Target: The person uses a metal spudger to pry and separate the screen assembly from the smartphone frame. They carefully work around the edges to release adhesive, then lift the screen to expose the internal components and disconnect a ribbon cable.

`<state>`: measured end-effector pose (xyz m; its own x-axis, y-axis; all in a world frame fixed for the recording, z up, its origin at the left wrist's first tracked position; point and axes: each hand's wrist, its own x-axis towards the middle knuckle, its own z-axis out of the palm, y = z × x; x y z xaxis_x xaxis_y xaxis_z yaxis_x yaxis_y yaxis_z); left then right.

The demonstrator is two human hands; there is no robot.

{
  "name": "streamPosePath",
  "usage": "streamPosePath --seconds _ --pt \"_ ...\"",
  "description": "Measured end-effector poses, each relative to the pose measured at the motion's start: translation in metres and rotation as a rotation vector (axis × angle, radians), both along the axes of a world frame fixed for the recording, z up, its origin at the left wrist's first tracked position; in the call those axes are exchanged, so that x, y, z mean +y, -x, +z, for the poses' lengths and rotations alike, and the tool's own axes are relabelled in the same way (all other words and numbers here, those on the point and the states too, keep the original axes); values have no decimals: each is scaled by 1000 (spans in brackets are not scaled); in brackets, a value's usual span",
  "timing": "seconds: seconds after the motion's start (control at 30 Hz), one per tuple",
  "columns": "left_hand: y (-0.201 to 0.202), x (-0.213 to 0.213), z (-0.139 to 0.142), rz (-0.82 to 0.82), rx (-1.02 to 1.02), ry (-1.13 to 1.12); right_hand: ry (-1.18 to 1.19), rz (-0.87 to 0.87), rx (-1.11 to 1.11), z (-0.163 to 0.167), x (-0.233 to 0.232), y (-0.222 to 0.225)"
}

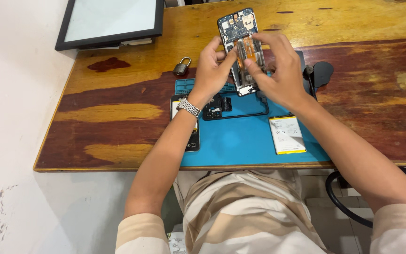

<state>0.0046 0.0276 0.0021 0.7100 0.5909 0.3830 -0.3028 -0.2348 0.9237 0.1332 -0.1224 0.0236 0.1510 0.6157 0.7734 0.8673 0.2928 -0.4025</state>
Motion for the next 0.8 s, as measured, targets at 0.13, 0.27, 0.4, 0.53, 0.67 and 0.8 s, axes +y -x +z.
streamPosePath --seconds 0.13,0.27,0.4,0.53,0.67,0.8 --pt "0 -2 -3 63 12 -83 28 -23 -7 -6 0 0" --pt "-1 -5 -4 93 19 -100 98 -23 -40 -10 1 -1" --pt "0 -7 -3 90 19 -98 86 -18 -101 -11 1 -1" --pt "-2 -8 -1 75 -28 -2 153 -46 -124 -9 1 1" --pt "-4 -6 -1 76 26 58 224 -79 -110 -6 3 2" --pt "-3 -3 0 -115 -56 127 183 -78 -122 -8 1 -2"
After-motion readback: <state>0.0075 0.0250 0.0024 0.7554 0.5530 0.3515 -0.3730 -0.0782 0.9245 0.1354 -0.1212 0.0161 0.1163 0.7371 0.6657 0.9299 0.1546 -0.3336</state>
